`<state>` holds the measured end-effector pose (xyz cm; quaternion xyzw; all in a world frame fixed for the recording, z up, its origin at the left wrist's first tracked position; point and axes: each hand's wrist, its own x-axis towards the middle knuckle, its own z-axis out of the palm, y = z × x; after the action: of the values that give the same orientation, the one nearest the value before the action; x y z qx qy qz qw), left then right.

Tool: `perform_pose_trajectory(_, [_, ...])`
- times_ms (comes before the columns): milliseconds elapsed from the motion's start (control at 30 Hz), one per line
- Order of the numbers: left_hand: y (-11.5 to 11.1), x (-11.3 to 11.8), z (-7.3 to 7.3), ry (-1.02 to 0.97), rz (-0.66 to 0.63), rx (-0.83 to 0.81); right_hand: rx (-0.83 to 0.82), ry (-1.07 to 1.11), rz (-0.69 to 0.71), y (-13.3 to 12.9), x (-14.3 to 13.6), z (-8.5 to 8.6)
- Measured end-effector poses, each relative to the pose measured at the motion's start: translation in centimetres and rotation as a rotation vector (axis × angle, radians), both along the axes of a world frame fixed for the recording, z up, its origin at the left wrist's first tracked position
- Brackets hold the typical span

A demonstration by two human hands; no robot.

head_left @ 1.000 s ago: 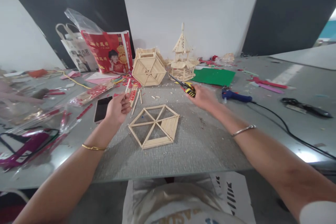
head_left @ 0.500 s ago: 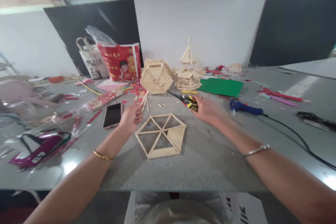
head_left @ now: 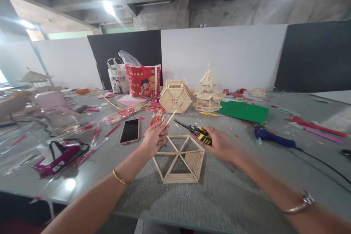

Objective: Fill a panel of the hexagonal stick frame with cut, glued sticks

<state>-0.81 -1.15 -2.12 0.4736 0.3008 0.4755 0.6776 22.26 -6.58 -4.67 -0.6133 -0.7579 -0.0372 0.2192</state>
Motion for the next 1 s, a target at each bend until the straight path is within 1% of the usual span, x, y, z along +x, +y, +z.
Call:
perform_pose_trajectory(167, [-0.5,0.2,-0.1,0.020,-0.019,0.001,-0.076,0.069,0.073,-0.7,-1.0,0.5])
perform_pose_trajectory(333, [-0.6,0.2,-0.3,0.022,-0.032,0.036,-0.140,0.166,0.096,-1.0,-1.4,0.5])
perform_pose_trajectory(533, [-0.7,0.3,-0.5,0.045,-0.065,0.025,-0.169,0.159,0.105,-1.2,-1.8,0.6])
perform_pose_trajectory(667, [-0.7,0.3,-0.4,0.045,-0.077,0.017,-0.144,0.151,0.101,-1.3,-1.9,0.6])
perform_pose_trajectory(800, [-0.7,0.3,-0.4,0.054,-0.059,0.032,-0.145,0.170,0.108,-1.2,-1.9,0.4])
perform_pose_trajectory(1000, [-0.7,0.5,-0.6,0.068,-0.034,0.041,-0.195,0.190,0.102,-1.1,-1.9,0.2])
